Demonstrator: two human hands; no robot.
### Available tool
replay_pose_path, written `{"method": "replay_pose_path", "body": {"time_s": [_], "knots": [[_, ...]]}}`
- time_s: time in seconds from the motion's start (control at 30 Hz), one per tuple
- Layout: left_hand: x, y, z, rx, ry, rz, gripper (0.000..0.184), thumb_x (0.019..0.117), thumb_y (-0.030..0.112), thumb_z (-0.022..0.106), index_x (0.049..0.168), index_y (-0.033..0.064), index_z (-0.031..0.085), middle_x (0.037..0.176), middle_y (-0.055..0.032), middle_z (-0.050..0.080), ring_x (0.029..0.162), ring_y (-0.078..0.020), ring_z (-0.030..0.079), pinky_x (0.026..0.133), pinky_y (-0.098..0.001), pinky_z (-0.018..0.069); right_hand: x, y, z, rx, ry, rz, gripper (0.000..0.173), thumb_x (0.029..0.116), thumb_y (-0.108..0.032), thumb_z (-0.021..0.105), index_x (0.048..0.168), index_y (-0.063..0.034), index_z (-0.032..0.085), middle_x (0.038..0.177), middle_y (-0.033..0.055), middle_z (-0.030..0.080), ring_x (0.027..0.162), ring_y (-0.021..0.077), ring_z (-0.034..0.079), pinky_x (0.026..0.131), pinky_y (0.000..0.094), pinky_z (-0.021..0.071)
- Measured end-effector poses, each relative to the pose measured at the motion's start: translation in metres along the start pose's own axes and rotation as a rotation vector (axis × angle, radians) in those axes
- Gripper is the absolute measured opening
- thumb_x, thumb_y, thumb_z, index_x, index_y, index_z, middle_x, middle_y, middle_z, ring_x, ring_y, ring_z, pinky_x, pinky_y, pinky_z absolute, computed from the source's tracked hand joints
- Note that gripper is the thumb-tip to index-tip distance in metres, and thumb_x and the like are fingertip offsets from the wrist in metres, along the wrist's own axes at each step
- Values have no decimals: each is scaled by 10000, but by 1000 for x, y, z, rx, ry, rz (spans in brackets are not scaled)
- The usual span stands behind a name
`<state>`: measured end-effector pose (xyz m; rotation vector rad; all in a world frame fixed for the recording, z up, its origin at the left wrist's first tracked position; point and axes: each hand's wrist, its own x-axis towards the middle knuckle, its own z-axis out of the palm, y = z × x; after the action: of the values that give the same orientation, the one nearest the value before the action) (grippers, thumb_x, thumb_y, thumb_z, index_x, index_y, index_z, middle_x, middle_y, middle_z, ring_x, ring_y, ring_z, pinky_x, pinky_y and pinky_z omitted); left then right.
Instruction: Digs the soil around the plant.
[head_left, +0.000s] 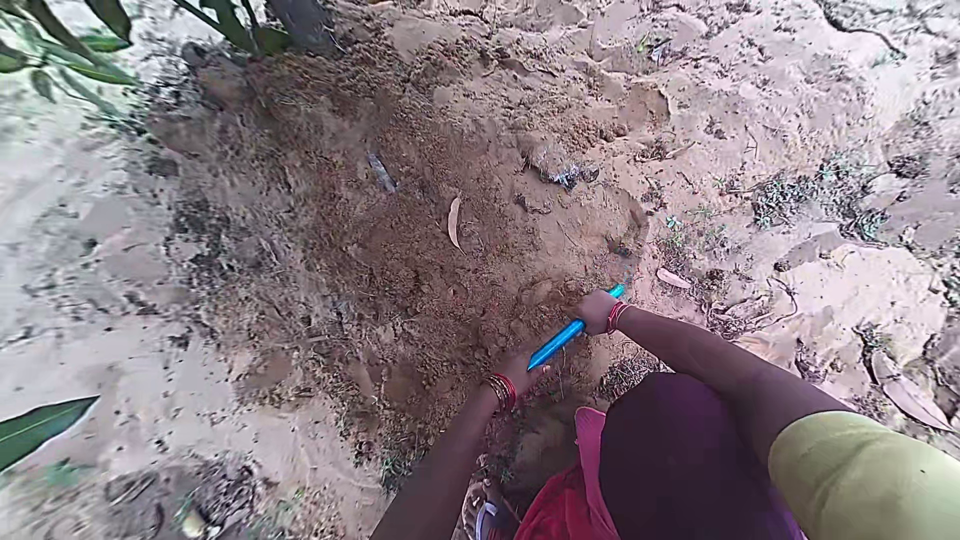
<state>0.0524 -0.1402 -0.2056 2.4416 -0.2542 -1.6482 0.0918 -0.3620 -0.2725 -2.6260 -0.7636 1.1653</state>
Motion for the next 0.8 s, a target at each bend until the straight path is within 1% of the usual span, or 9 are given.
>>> {"method": "replay_pose_path", "body": {"time_s": [0.07, 0.17, 0.23, 0.3, 0.4, 0.53, 0.67, 0.73, 0.8], "knots": [[6, -18, 7, -46, 29, 20, 561, 1098, 394, 467, 1379, -90, 508, 1286, -325, 597, 1225, -438, 590, 1070, -578, 428, 5, -8, -2, -35, 0, -43, 316, 967, -163, 657, 1235, 2, 631, 1111, 268, 683, 1078, 474, 652, 850, 663, 477], [-21, -1, -1, -60, 64, -86, 605, 1103, 439, 416, 1366, -96, 519, 1294, -326, 595, 1241, -434, 585, 1073, -571, 426, 16, -9, -12, -49, 49, -76, 278, 966, -158, 657, 1213, -34, 683, 1118, 227, 700, 1083, 435, 663, 857, 633, 501], [-37, -1, -10, -13, 40, -128, 623, 1100, 448, 421, 1401, -92, 495, 1345, -326, 575, 1291, -438, 562, 1099, -576, 412, 17, -16, -10, 43, 59, -114, 321, 982, -163, 646, 1263, -8, 654, 1134, 261, 690, 1101, 464, 651, 891, 657, 478], [-43, -25, 1, 45, 28, -149, 630, 1086, 474, 449, 1383, -77, 518, 1311, -319, 600, 1257, -444, 585, 1071, -600, 430, 18, -33, 8, 96, -18, -120, 362, 998, -184, 642, 1290, 28, 611, 1163, 300, 663, 1126, 495, 629, 919, 675, 459], [-53, -28, -1, 142, 95, -200, 639, 1084, 509, 422, 1377, -44, 549, 1339, -285, 607, 1282, -426, 582, 1067, -605, 439, 17, -42, 3, 81, -57, -33, 395, 992, -180, 642, 1349, -16, 607, 1232, 305, 652, 1175, 504, 618, 926, 695, 467], [-69, -16, -35, 272, 161, -158, 585, 1097, 446, 431, 1419, -33, 521, 1382, -294, 580, 1324, -449, 545, 1069, -643, 414, 19, -35, 6, 222, 7, 49, 396, 1016, -251, 637, 1323, -2, 628, 1218, 301, 665, 1173, 482, 628, 977, 672, 459], [-78, -18, -71, 458, 157, -36, 537, 1099, 384, 457, 1436, -31, 500, 1372, -312, 573, 1312, -477, 537, 1063, -678, 389, 0, -49, 10, 354, 31, 92, 393, 1011, -245, 651, 1291, 31, 635, 1180, 297, 670, 1131, 454, 645, 984, 637, 470], [-83, -27, -89, 497, 168, -23, 538, 1092, 369, 483, 1460, -24, 481, 1377, -318, 566, 1329, -484, 516, 1085, -682, 358, -12, -65, -3, 386, 49, 69, 386, 1019, -230, 639, 1258, 74, 629, 1149, 309, 664, 1099, 450, 645, 975, 614, 469], [-86, -51, -108, 519, 206, -28, 518, 1081, 339, 521, 1473, 3, 485, 1372, -299, 579, 1320, -469, 529, 1068, -671, 385, -15, -88, -26, 404, 77, 43, 402, 1034, -246, 620, 1245, 96, 613, 1129, 310, 655, 1072, 434, 644, 965, 591, 470]]}}
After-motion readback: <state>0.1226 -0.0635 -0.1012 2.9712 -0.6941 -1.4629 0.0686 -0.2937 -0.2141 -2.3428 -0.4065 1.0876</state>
